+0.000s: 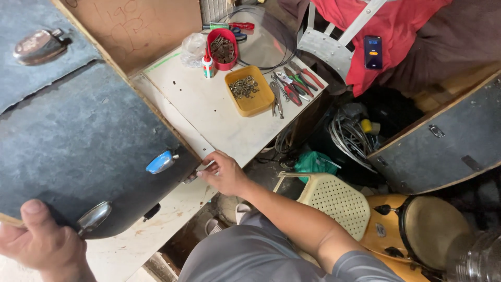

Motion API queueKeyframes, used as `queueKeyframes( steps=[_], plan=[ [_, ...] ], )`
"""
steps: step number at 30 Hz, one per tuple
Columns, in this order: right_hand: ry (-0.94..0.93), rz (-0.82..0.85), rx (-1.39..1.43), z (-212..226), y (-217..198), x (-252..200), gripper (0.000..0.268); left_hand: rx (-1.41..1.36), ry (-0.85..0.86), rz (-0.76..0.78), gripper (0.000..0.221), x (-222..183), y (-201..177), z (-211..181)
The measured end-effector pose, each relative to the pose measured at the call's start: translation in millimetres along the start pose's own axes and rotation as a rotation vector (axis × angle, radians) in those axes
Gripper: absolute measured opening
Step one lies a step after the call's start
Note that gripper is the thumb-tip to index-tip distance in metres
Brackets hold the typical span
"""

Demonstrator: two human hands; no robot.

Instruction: Removing hardware from a drum shell using a screwdriver and inspecting the shell

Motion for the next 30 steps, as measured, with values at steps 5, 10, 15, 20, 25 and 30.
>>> queueKeyframes(
  steps=[5,10,15,20,25,30],
  plan=[
    [-0.106,-0.068,0.014,-0.4,0.1,-7.1,0.029,0.078,-0.238,-0.135,0.048,-28.9,-25.2,36.7],
    [-0.154,-0.080,0.006,12.4,-2.0,-9.2,0.025,0.165,-0.219,-0.103,0.050,-35.8,-33.6,47.1],
    [-0.165,-0.079,0.028,10.8,-1.0,-8.3,0.026,0.210,-0.160,-0.086,0.048,-39.5,-37.5,53.4],
    [-0.167,-0.074,0.047,4.6,-1.9,-5.1,0.021,0.236,-0.154,-0.099,0.052,-37.0,-35.1,47.2],
    [-0.193,-0.044,0.027,5.7,-11.3,2.3,0.022,0.238,-0.238,-0.120,0.054,-24.2,-16.9,16.7],
    [-0.205,0.063,0.017,8.6,-24.5,16.3,0.037,0.549,-0.583,0.017,0.076,-49.0,-43.1,38.3]
  ],
)
Point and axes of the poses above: each hand's wrist, its own x-axis towards the middle knuckle, its own y-axis out of the palm, z = x × y, the point moved 2 cm from there along x, towards the middle knuckle, and after that the axes turned 7 degrees about y, right-handed, at the moved point
